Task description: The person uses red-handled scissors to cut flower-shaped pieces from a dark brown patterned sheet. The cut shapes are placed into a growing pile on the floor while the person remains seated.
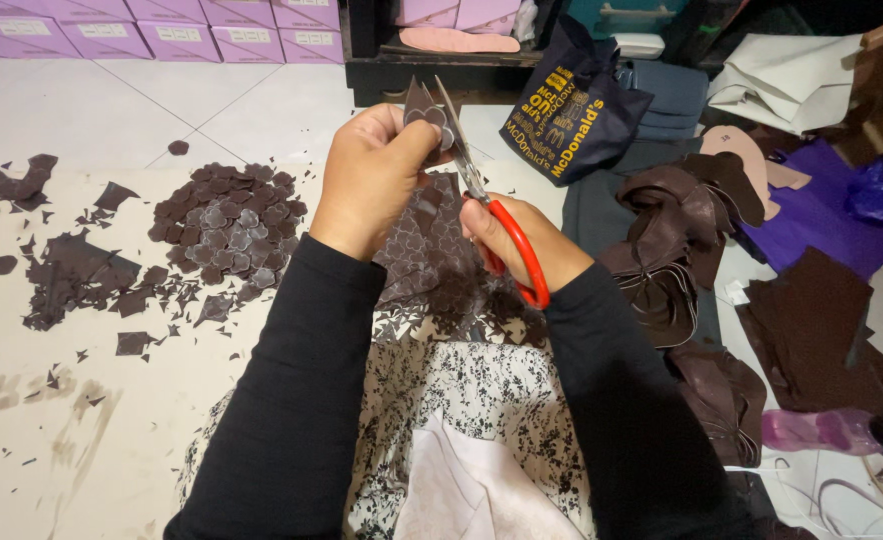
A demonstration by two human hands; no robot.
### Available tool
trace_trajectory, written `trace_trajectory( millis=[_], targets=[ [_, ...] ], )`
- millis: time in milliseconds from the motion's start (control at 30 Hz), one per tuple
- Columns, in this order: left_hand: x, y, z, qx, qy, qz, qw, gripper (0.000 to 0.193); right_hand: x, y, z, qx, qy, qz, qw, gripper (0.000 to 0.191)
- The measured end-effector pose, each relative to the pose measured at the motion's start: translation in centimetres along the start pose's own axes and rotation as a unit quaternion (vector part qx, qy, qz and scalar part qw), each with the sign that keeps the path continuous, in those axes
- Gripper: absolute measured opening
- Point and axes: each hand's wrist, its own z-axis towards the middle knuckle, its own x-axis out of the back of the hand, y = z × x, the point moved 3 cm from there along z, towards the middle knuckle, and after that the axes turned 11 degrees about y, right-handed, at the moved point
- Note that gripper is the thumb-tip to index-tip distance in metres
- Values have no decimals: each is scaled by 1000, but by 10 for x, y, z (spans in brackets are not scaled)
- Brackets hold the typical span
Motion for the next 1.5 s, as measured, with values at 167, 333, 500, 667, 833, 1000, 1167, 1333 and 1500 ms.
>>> trace_trajectory(
  millis=[167,333,500,667,833,1000,1167,1333,1500],
  targets=[
    [-3,2,-1,-8,3,-18,1000,10,-1,-4,0,6,-4,12,1000,59],
    [-2,1,-2,-9,18,8,1000,11,-3,-11,-2,13,23,7,1000,59],
    [-3,3,-1,-24,14,-12,1000,11,-8,-15,-3,19,63,-21,998,58],
    [0,5,1,-13,12,-9,1000,9,-3,-15,-3,16,55,-7,998,55],
    [5,10,2,7,-10,1,1000,9,4,-15,-2,59,36,-61,996,56],
    [6,12,2,-3,-23,18,1000,9,5,-15,-2,46,34,-68,996,58],
    [8,12,2,3,-28,16,999,10,4,-15,-1,49,28,-73,996,58],
    [11,13,2,8,-21,10,1000,9,7,-14,0,75,25,-77,994,55],
    [13,13,1,-7,-27,44,999,9,8,-8,-1,31,16,-61,998,48]
  ],
)
